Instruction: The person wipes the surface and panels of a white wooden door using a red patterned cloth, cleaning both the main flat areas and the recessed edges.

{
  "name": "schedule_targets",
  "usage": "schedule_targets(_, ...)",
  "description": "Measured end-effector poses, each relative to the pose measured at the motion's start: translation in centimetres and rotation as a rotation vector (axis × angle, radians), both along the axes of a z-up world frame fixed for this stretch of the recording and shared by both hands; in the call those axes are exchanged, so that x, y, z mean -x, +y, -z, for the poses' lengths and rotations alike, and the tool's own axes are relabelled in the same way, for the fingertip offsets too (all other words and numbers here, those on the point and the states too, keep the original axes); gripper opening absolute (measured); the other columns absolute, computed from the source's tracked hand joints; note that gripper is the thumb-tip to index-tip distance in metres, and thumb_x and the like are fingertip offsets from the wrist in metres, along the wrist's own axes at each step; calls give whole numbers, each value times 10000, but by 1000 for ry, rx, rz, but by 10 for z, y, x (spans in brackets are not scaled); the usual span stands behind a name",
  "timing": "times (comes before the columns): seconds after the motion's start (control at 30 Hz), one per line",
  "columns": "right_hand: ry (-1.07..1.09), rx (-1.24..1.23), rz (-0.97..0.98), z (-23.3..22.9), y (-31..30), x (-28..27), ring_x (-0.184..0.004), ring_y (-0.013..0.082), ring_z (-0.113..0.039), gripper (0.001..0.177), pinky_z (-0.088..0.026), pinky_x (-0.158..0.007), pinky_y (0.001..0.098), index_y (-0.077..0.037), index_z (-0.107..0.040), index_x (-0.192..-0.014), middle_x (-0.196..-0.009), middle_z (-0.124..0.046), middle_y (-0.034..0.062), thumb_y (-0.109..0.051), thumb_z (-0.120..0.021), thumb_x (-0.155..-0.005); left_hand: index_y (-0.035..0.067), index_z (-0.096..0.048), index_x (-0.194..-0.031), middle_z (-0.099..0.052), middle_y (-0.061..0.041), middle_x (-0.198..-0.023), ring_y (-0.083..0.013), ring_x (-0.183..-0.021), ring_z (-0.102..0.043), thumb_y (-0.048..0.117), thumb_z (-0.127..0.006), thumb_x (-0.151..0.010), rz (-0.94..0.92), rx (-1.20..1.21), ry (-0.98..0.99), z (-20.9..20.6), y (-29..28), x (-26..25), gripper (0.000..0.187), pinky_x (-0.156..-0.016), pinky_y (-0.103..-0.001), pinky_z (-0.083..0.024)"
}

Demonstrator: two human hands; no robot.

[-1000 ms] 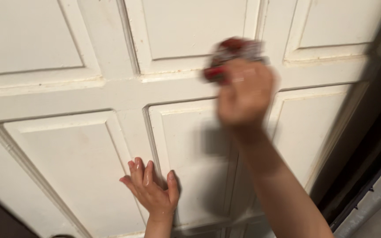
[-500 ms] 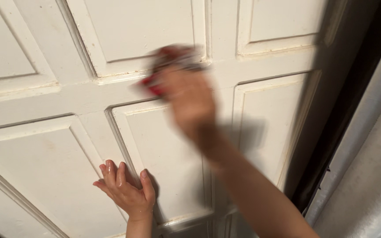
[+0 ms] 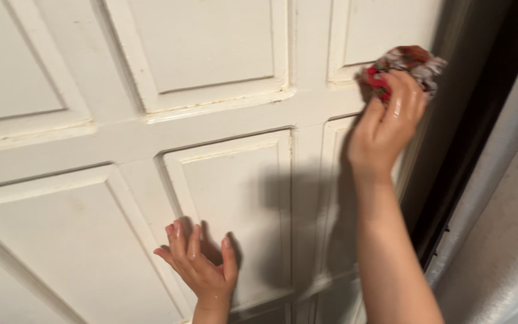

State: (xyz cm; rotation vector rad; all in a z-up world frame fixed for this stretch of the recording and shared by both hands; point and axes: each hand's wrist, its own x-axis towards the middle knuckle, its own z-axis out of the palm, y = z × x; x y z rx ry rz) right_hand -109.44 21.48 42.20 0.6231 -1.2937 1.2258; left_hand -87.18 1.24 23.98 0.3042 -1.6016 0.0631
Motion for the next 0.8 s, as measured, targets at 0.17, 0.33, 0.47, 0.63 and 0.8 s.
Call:
schedule_targets(0.17,87,-107,-105,0,-38,-33,-1253,386,-525,243,-392,-1165,500,24,-570,-1260,-1322,-581,212,18,-542,-1019,28,-481,-1409,-400,-246,-1555,-392,-1549,-279,270,-649,-974,118,38,3,3,25,33,525,-1313,-594,16)
schedule_targets(0.33,166,-182,18,-13,27,21,-1168,367,-595,238,-475,-1047,435,-8,-632,-1212,-1234,-633,183,33,-495,-1021,17,-489,-1395,-432,-264,-1526,-423,-1518,-334,280,-666,-973,140,51,-16,13,26,67,528,-1292,-572,24)
schedule_targets(0.47,79,69,28,-16,22,39,-1177,341,-622,197,-519,-1014,422,20,-592,-1232,-1237,-622,182,29,-490,-1063,6,-498,-1382,-464,-284,-1495,-447,-1492,-357,308,-671,-964,79,70,-16,26,19,76,544,-1278,-569,24)
schedule_targets(0.63,241,-105,173,-5,-30,-13,-1147,380,-601,205,-501,-1028,475,45,-591,-1212,-1228,-610,195,79,-565,-1011,14,-512,-1347,-483,-294,-1472,-421,-1493,-353,325,-672,-962,74,54,1,33,14,78,520,-1280,-580,21)
schedule_targets(0.8,249,-196,44,-15,15,17,-1125,375,-607,215,-508,-1017,479,5,-627,-1198,-1211,-649,191,42,-514,-1019,28,-532,-1344,-490,-273,-1490,-396,-1516,-343,308,-686,-953,63,29,6,39,12,81,504,-1282,-587,8)
